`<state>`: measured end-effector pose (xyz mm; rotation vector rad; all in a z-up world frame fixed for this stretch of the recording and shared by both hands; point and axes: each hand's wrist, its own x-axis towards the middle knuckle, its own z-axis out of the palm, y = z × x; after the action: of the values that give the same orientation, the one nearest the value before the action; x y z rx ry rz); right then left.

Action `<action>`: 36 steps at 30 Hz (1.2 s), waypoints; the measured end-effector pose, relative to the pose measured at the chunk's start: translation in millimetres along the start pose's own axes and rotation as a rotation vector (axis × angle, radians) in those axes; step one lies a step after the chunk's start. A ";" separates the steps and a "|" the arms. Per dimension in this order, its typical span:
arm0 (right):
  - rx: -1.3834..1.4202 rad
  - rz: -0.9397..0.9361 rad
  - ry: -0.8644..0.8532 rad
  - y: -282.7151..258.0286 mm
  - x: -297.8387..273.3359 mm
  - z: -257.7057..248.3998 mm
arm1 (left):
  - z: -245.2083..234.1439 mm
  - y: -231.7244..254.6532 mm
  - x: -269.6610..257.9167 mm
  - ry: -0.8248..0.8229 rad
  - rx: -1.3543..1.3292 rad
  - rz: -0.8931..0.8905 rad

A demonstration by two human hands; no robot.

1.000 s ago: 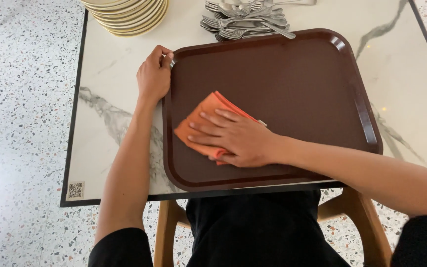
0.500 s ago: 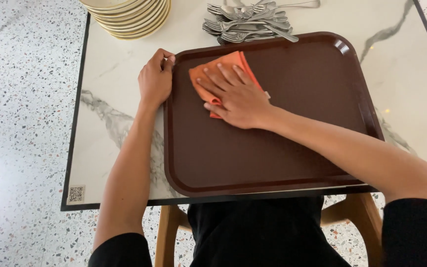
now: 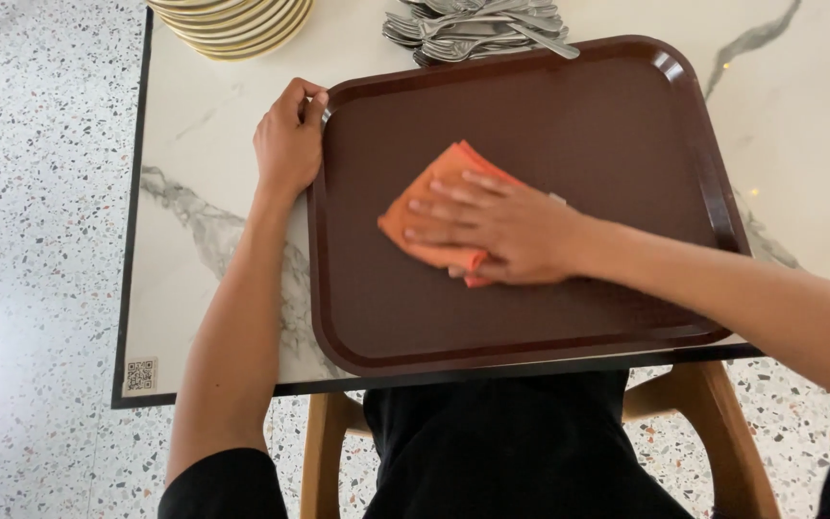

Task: Organizing silverware on a tray and then wiping the tray clean with a cloth.

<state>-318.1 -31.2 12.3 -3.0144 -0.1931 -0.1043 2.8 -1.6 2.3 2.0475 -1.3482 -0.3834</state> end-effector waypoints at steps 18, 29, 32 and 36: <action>-0.050 0.173 0.085 -14.1 73.9 14.3 | -0.1 3.3 -0.6 -0.011 0.019 -0.005; 0.172 -0.030 -0.052 -31.5 -19.6 -11.7 | -1.6 2.2 -0.4 -0.027 0.010 -0.016; 0.071 0.085 -0.021 1.3 -19.3 -10.9 | 0.3 -2.7 0.5 -0.021 0.015 0.003; 0.043 0.341 0.035 36.1 6.4 -5.0 | 3.0 -4.8 0.8 0.003 0.021 0.001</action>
<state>-307.4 -66.6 13.7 -2.9484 0.3167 -0.1186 4.9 -2.1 -3.0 2.0638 -1.3569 -0.3666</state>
